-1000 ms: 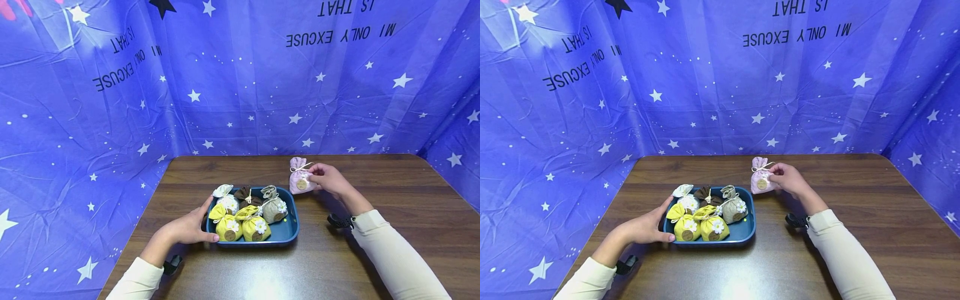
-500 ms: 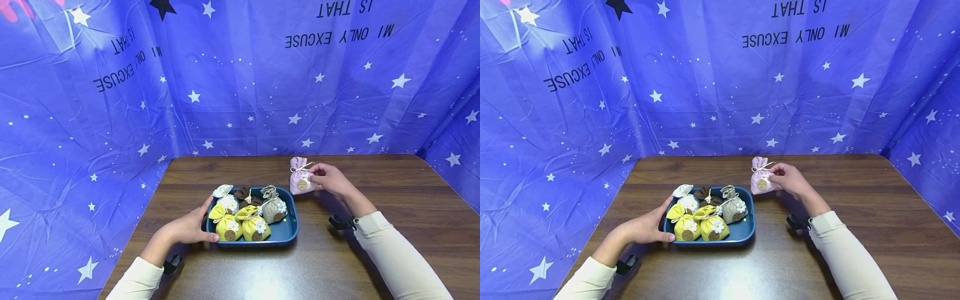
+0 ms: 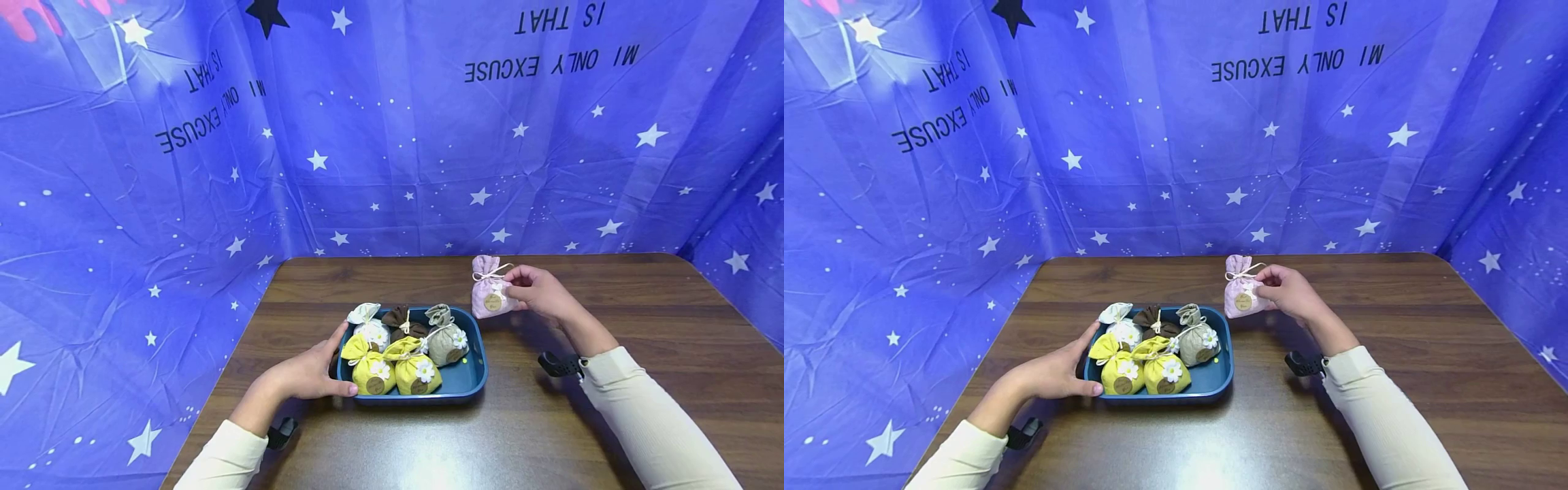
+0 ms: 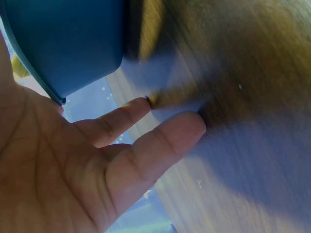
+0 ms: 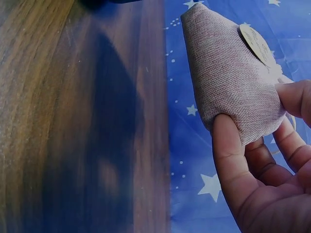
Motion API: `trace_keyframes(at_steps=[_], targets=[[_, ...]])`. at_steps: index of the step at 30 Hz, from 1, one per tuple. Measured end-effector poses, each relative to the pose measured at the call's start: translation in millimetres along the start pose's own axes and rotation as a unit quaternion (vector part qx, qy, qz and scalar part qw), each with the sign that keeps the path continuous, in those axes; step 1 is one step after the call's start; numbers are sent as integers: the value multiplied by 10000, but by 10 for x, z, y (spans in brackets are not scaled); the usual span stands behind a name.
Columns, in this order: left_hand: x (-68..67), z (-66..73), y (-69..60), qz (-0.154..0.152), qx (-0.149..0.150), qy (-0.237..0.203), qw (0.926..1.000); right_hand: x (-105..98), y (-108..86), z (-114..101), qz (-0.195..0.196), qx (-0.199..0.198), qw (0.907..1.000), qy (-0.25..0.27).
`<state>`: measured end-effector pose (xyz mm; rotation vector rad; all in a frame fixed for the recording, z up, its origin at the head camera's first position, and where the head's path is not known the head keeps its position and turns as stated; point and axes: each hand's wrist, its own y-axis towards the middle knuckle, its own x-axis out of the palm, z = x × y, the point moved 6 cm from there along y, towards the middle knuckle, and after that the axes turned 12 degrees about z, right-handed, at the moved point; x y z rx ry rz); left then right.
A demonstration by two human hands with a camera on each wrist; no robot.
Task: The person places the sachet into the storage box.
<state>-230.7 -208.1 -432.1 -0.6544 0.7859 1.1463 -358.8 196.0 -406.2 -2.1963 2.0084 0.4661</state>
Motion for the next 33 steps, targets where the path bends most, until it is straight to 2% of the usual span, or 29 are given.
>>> trace_keyframes(at_steps=[25, 33], targets=[[-4, 9, 10, -2, 0, 21, 10000, 7, -102, -261, 6, -410, 9992, 9], [1, 6, 11, -3, 16, -24, 10000, 44, -206, -353, -145, -419, 9989, 128]])
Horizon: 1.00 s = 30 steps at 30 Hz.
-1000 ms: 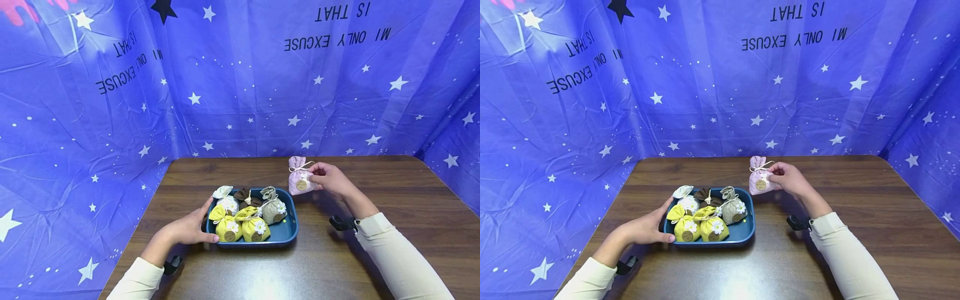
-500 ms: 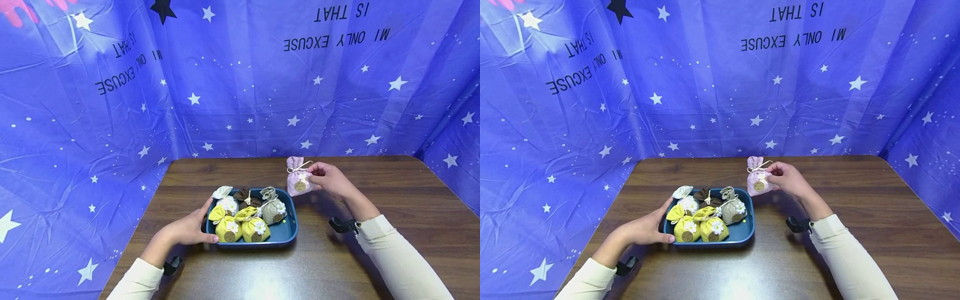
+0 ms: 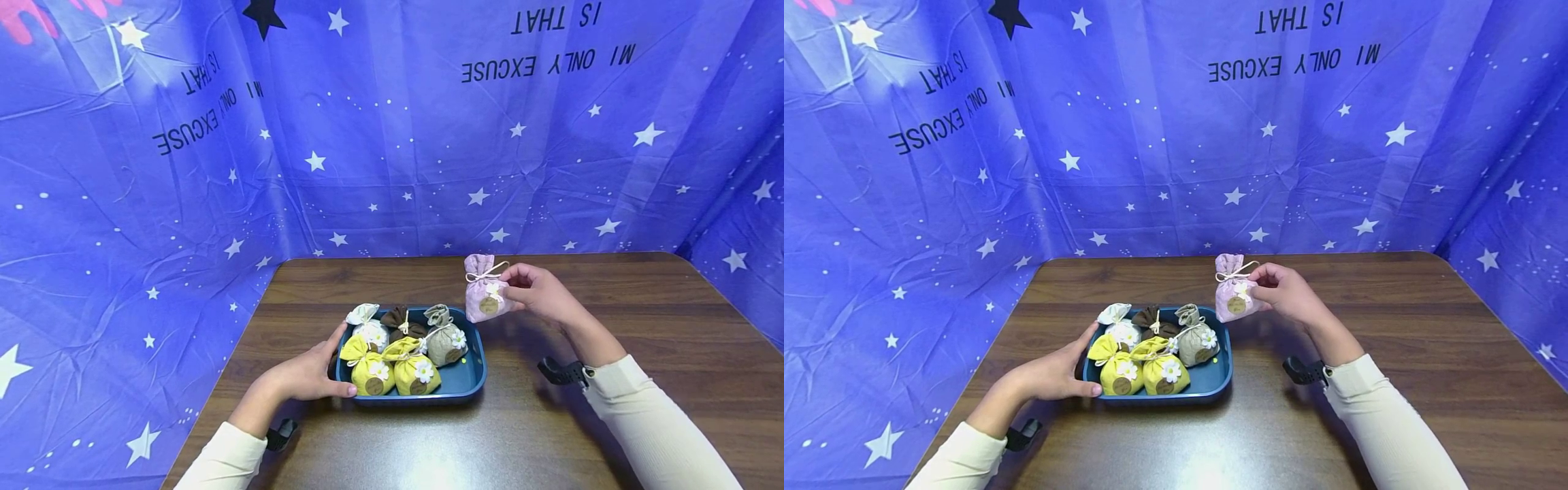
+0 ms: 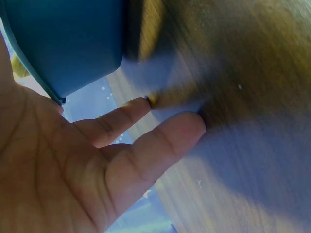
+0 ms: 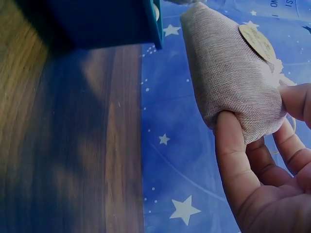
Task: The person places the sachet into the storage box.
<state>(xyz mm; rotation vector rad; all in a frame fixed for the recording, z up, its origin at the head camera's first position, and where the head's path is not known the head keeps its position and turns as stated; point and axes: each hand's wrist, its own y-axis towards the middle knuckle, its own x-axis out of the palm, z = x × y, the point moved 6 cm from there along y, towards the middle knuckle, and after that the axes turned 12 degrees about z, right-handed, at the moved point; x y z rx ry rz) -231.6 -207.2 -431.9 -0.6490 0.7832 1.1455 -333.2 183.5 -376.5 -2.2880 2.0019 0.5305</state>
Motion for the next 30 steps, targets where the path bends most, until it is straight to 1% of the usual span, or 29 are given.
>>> trace_keyframes(at_steps=[4, 14, 21, 30], targets=[[5, -3, 1, 8, 26, 2, 10000, 33, -39, -28, -85, -31, 10000, 17], [-6, 8, -5, 32, 66, 1, 10000, 96, -93, -42, -131, -175, 9998, -6], [-13, 19, -10, 37, 38, -4, 10000, 149, -163, -89, -185, -224, 9996, -18], [-11, 26, -13, 23, 10, -37, 10000, 260, -216, -88, -290, -308, 9991, -8]])
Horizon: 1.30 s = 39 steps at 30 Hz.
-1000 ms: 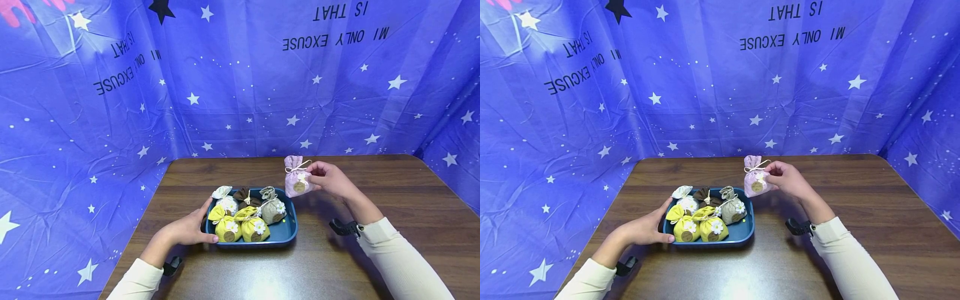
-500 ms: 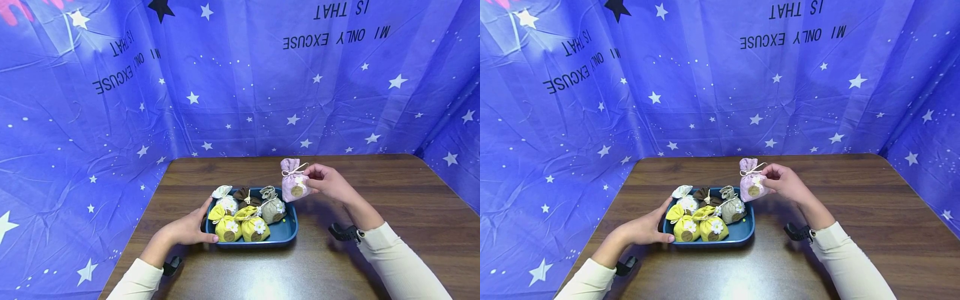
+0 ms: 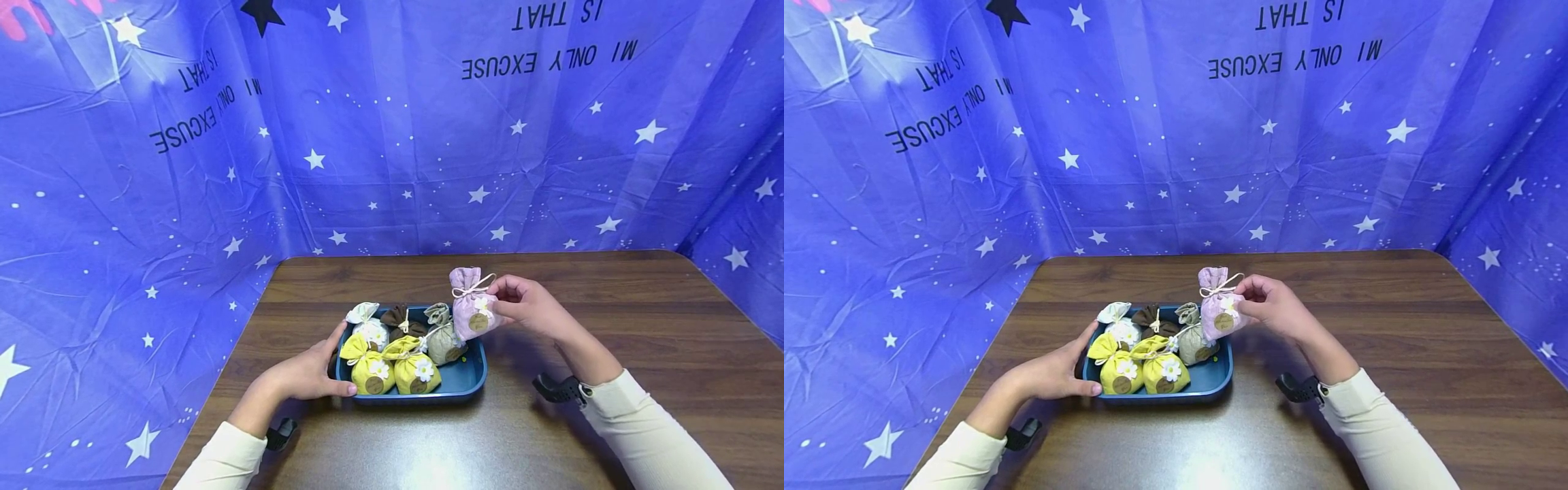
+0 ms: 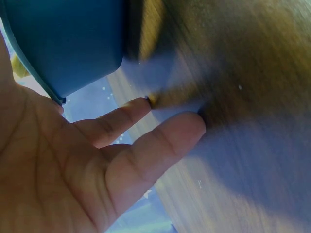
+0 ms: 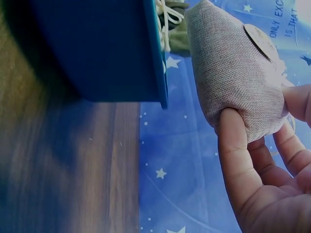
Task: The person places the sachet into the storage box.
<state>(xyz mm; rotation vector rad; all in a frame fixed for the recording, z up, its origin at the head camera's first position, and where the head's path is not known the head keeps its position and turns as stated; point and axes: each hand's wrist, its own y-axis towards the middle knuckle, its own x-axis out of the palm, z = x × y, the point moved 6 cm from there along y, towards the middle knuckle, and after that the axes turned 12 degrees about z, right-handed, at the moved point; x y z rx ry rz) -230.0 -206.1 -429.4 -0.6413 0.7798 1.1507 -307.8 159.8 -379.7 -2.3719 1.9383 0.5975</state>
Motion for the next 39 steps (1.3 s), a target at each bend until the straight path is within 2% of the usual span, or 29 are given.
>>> trace_keyframes(at_steps=[6, 22, 31, 39], targets=[[9, -12, 4, 1, 36, 15, 10000, 93, -51, -18, -127, -76, 9999, 83], [15, -36, 13, -10, -10, 109, 9999, 328, -197, -5, -535, 16, 9980, 339], [4, -19, 6, -17, -28, 75, 10000, 421, -241, 7, -740, -31, 9969, 254], [6, -17, 3, -19, -1, 95, 10000, 476, -263, -4, -760, -150, 9970, -50]])
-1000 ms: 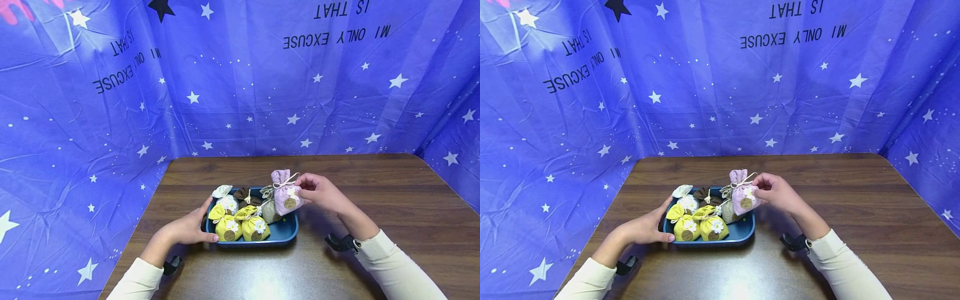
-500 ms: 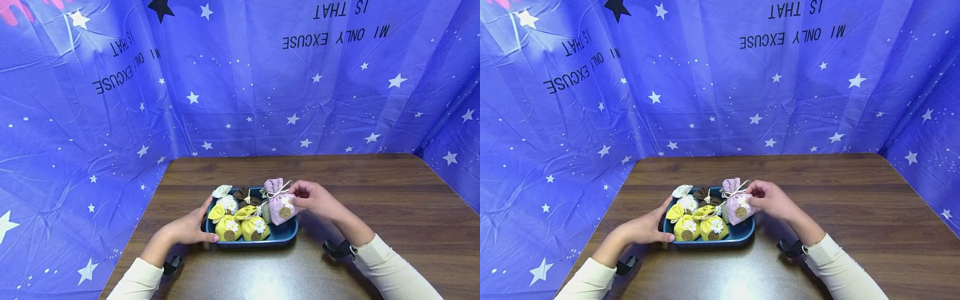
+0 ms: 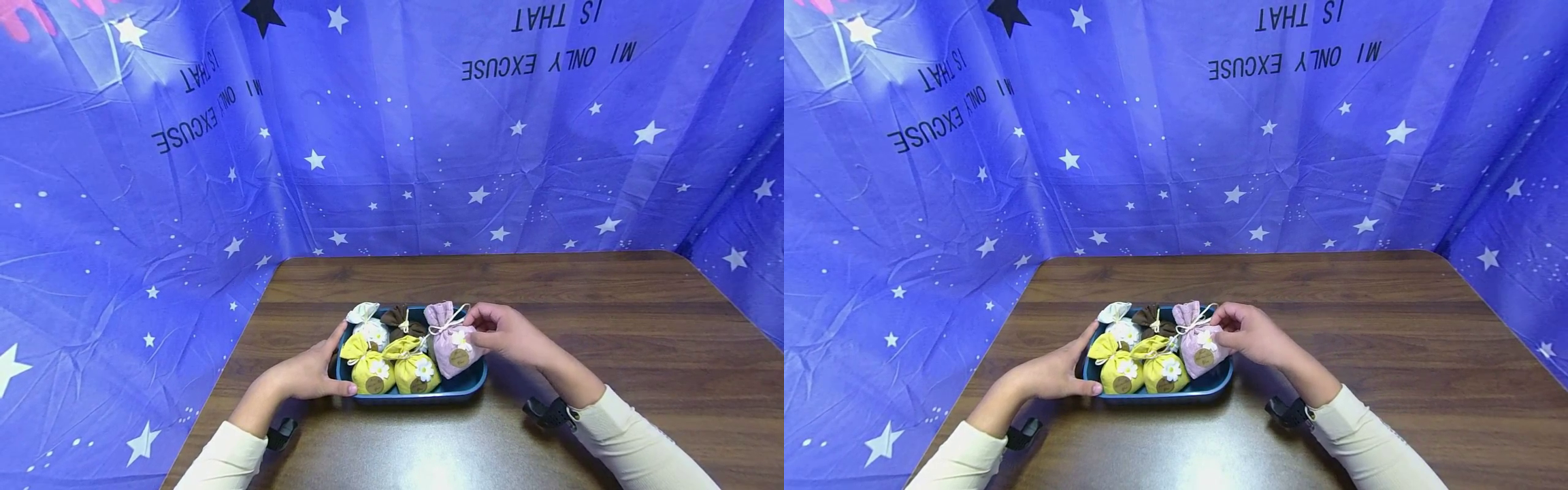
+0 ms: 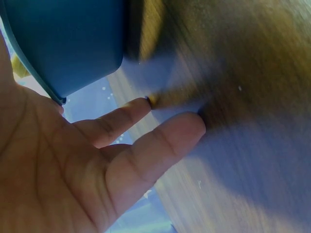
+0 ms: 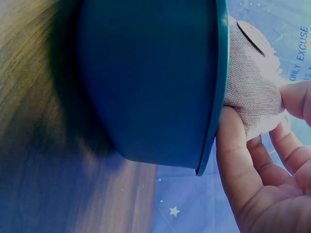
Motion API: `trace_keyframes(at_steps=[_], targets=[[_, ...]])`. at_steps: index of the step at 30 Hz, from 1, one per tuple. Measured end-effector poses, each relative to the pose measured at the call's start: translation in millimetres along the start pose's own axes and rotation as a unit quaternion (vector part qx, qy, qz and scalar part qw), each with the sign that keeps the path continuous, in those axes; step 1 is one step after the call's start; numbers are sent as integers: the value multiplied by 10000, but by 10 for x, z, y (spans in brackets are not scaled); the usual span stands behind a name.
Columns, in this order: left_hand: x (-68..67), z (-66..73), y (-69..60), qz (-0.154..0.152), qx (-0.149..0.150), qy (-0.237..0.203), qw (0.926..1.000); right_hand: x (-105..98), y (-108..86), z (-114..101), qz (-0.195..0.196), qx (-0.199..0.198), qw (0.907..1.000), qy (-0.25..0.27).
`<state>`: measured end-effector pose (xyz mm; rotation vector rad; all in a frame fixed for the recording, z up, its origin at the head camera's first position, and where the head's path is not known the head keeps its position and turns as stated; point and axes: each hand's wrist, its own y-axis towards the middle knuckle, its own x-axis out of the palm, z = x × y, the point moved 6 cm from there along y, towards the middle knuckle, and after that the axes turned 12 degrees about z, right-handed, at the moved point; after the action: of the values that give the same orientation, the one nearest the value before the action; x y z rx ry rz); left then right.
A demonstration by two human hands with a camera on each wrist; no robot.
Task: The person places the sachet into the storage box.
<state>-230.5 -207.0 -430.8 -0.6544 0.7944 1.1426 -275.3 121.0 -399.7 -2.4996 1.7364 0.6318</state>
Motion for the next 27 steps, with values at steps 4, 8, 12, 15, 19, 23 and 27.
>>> trace_keyframes(at_steps=[4, 8, 12, 15, 19, 23, 27], targets=[[-7, 3, -7, -2, -36, -14, 10000, 26, -10, -36, -4, -1, 9999, -160], [-10, 11, -10, -13, -60, -65, 10000, 61, -21, -78, 0, -46, 9988, -488], [-10, 20, -7, -17, -47, -95, 9999, 93, -23, -120, 20, -236, 9963, -828], [-12, 16, -6, -12, -63, -66, 10000, 122, -18, -141, -37, -382, 9945, -973], [-14, 9, -7, 6, -69, -62, 10000, 154, -18, -152, -175, -592, 9910, -1188], [-6, 4, -3, 5, -49, -57, 10000, 153, -20, -135, -194, -698, 9881, -1357], [-7, 4, -2, 11, -35, -52, 10000, 75, -11, -132, 46, -655, 9871, -1459]])
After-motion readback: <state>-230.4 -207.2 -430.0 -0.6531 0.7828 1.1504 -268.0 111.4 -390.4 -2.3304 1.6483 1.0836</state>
